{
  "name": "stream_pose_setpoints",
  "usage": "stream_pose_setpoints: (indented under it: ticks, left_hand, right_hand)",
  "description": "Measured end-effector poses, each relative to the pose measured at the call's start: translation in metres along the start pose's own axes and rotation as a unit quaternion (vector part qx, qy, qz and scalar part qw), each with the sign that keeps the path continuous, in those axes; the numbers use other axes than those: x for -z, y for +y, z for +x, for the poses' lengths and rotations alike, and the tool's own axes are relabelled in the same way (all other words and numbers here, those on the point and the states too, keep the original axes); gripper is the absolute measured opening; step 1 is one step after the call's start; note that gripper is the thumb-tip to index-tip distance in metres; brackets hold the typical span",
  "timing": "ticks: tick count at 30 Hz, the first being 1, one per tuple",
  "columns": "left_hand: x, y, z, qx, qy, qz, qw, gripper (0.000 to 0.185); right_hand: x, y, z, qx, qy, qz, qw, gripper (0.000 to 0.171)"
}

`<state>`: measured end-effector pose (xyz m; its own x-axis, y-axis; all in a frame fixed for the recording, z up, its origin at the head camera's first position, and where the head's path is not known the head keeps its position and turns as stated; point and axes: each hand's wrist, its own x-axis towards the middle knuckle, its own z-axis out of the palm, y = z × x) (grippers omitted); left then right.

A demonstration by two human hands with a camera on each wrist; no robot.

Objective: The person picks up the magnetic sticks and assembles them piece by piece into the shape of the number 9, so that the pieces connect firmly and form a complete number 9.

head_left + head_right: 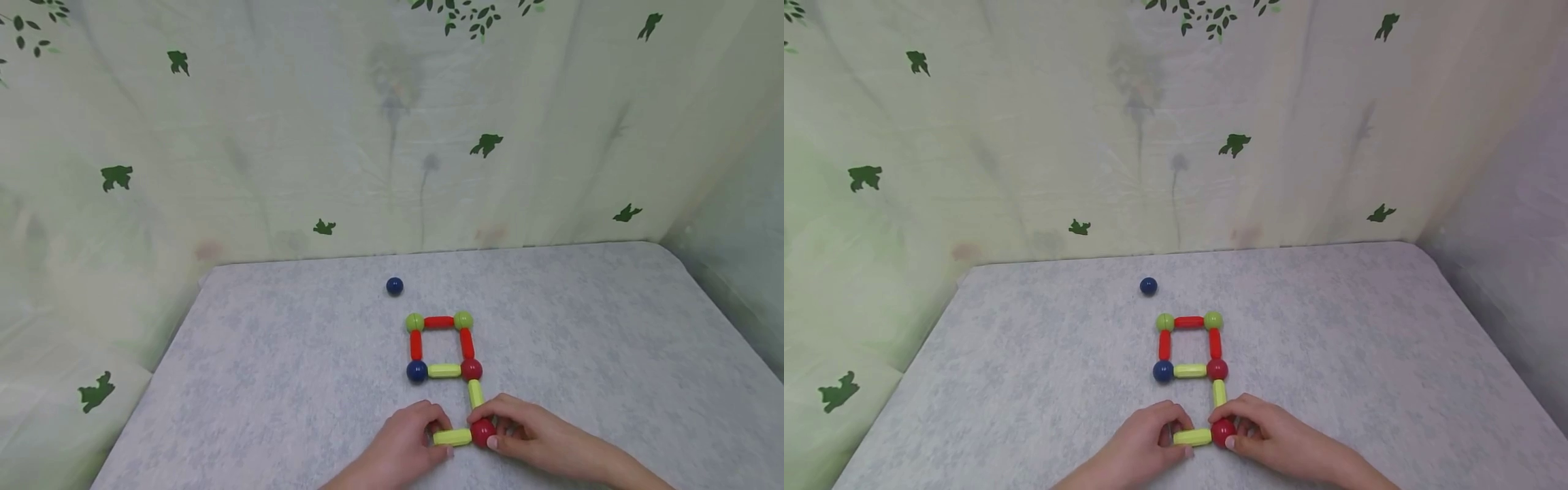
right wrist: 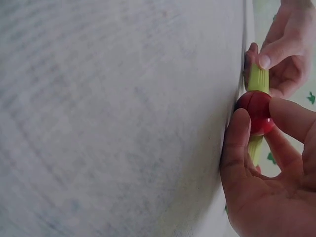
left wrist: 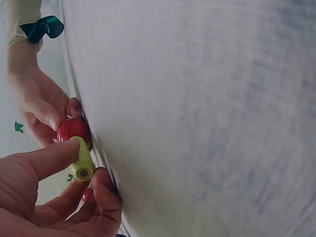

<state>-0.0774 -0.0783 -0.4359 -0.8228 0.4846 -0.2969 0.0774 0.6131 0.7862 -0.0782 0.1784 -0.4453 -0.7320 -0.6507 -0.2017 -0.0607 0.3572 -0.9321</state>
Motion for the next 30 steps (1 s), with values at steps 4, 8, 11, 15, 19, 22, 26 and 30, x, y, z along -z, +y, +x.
stream_pose_setpoints:
  ticks: [4, 8, 11, 15, 19, 22, 26, 30]
  left_hand:
    - [0.000, -0.001, 0.001, 0.002, 0.006, -0.020, 0.9998, 0.019]
    - [0.001, -0.003, 0.001, 0.002, 0.010, -0.043, 0.9990, 0.020]
    - [0.004, -0.005, -0.001, 0.002, 0.011, -0.063, 0.9980, 0.020]
    - [0.022, -0.006, -0.005, -0.008, 0.024, -0.072, 0.9971, 0.015]
    - [0.052, -0.010, 0.001, -0.020, 0.064, -0.061, 0.9959, 0.014]
    - [0.074, -0.022, 0.015, -0.020, 0.111, -0.056, 0.9920, 0.013]
    - [0.096, -0.039, 0.038, -0.004, 0.176, -0.057, 0.9827, 0.012]
    - [0.108, -0.048, 0.065, 0.008, 0.223, -0.074, 0.9719, 0.016]
  right_hand:
    - [-0.001, 0.001, 0.000, -0.001, 0.002, 0.003, 1.000, 0.031]
    - [-0.002, 0.002, 0.000, 0.005, 0.008, -0.004, 1.000, 0.030]
    - [-0.003, 0.002, 0.000, 0.001, 0.008, -0.002, 1.000, 0.030]
    - [-0.003, 0.000, 0.000, -0.014, 0.007, 0.008, 1.000, 0.030]
    - [-0.004, -0.002, 0.000, -0.030, 0.006, 0.007, 0.999, 0.029]
    - [-0.004, -0.002, 0.000, -0.043, 0.007, 0.003, 0.999, 0.029]
    - [-0.006, -0.003, 0.002, -0.053, 0.011, -0.002, 0.999, 0.029]
    - [-0.005, -0.003, 0.002, -0.056, 0.014, -0.006, 0.998, 0.029]
